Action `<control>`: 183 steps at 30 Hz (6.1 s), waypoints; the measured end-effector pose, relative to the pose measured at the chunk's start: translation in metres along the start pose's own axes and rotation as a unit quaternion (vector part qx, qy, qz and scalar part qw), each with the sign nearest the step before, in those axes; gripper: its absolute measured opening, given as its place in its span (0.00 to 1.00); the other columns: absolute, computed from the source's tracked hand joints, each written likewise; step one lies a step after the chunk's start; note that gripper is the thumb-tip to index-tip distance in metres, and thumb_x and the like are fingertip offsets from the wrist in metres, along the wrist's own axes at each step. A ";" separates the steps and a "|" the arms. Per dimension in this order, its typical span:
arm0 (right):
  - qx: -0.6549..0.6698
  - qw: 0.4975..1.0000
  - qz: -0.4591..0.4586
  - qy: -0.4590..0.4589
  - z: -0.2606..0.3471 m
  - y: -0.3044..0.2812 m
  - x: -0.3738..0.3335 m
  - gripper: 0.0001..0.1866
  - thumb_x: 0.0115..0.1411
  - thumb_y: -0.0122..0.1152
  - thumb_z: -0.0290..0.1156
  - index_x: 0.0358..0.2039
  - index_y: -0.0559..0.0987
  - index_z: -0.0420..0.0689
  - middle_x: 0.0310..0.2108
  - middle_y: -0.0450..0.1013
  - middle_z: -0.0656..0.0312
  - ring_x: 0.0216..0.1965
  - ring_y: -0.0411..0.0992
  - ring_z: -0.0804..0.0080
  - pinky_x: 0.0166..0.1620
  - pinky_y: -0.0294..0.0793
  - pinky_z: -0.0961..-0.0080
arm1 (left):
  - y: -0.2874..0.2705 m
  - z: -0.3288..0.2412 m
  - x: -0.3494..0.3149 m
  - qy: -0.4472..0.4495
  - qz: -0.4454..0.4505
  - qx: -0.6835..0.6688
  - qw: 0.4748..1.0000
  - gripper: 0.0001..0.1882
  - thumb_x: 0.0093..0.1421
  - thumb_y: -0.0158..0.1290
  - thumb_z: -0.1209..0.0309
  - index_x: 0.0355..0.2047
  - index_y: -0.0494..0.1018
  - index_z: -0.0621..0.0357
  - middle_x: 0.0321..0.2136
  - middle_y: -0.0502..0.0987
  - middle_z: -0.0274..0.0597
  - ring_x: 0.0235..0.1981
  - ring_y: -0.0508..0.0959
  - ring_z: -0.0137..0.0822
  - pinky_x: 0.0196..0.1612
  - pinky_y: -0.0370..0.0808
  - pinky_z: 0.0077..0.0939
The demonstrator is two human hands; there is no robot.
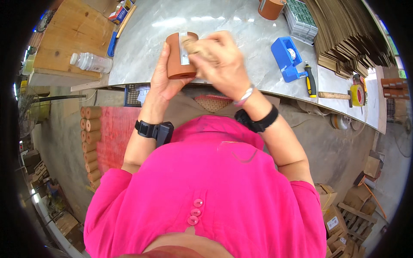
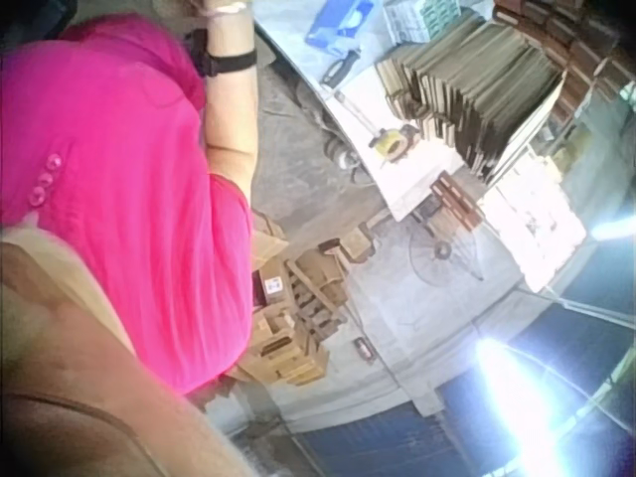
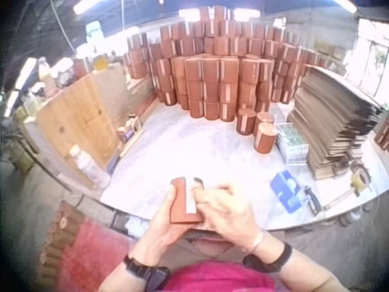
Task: Wrapping brown cylinders with cardboard sleeves, securing them, and applying green labels.
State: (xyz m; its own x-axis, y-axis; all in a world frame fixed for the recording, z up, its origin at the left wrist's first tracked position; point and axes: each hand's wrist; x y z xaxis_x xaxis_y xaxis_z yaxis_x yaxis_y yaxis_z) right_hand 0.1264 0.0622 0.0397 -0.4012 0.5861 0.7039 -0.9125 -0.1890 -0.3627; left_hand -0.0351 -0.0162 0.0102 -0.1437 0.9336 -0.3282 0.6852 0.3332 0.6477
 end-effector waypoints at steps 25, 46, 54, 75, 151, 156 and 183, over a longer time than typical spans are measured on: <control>-0.406 0.913 0.022 0.024 -0.075 -0.037 -0.025 0.24 0.51 0.73 0.42 0.47 0.81 0.46 0.47 0.74 0.52 0.42 0.74 0.51 0.45 0.73 0.63 | -0.004 -0.010 0.006 0.052 0.006 0.035 0.998 0.36 0.65 0.51 0.44 0.63 0.62 0.57 0.54 0.74 0.49 0.52 0.79 0.49 0.55 0.77 0.43; -0.010 0.988 0.104 0.112 -0.005 0.023 -0.018 0.42 0.50 0.75 0.46 0.58 0.68 0.33 0.48 0.71 0.45 0.50 0.70 0.49 0.54 0.70 0.60 | 0.009 -0.011 0.001 0.106 0.019 0.058 0.993 0.32 0.73 0.31 0.44 0.65 0.59 0.55 0.59 0.69 0.50 0.61 0.70 0.42 0.59 0.71 0.44; 0.063 0.964 0.105 0.235 -0.016 0.023 -0.014 0.41 0.53 0.73 0.50 0.58 0.68 0.35 0.48 0.73 0.46 0.50 0.74 0.54 0.52 0.74 0.63 | 0.013 -0.010 -0.005 0.111 0.017 0.043 0.993 0.35 0.72 0.37 0.44 0.66 0.57 0.60 0.59 0.64 0.55 0.61 0.64 0.44 0.63 0.63 0.41; 0.053 0.980 0.075 0.176 -0.020 0.015 -0.021 0.28 0.63 0.63 0.40 0.57 0.71 0.33 0.48 0.74 0.46 0.47 0.75 0.55 0.50 0.74 0.63 | 0.004 -0.011 0.006 0.076 0.029 -0.008 0.997 0.31 0.73 0.36 0.47 0.62 0.58 0.61 0.56 0.67 0.52 0.59 0.68 0.42 0.62 0.66 0.45; -0.484 0.844 0.198 0.114 -0.199 -0.222 0.038 0.33 0.58 0.58 0.27 0.63 0.63 0.34 0.63 0.63 0.40 0.63 0.64 0.43 0.64 0.64 0.58 | -0.037 0.014 0.056 0.299 0.011 0.559 0.773 0.56 0.46 0.73 0.64 0.69 0.51 0.66 0.62 0.66 0.59 0.65 0.66 0.49 0.67 0.63 0.38; -0.531 0.802 0.248 0.114 -0.253 -0.220 0.038 0.29 0.59 0.53 0.23 0.62 0.65 0.34 0.63 0.64 0.40 0.62 0.65 0.43 0.63 0.65 0.57 | -0.050 0.003 0.035 0.271 0.031 0.562 0.781 0.53 0.48 0.70 0.67 0.70 0.51 0.61 0.63 0.65 0.57 0.65 0.67 0.49 0.68 0.63 0.40; -0.555 0.831 0.029 -0.001 -0.162 -0.210 0.062 0.05 0.57 0.60 0.30 0.30 0.84 0.48 0.37 0.80 0.65 0.42 0.78 0.62 0.45 0.73 0.63 | -0.051 -0.049 -0.004 0.227 -0.091 0.349 0.905 0.30 0.65 0.57 0.70 0.66 0.61 0.62 0.63 0.65 0.53 0.61 0.72 0.46 0.62 0.69 0.37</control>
Point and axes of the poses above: each hand's wrist, its own x-axis towards the middle knuckle, its own y-axis out of the palm, z = x × y
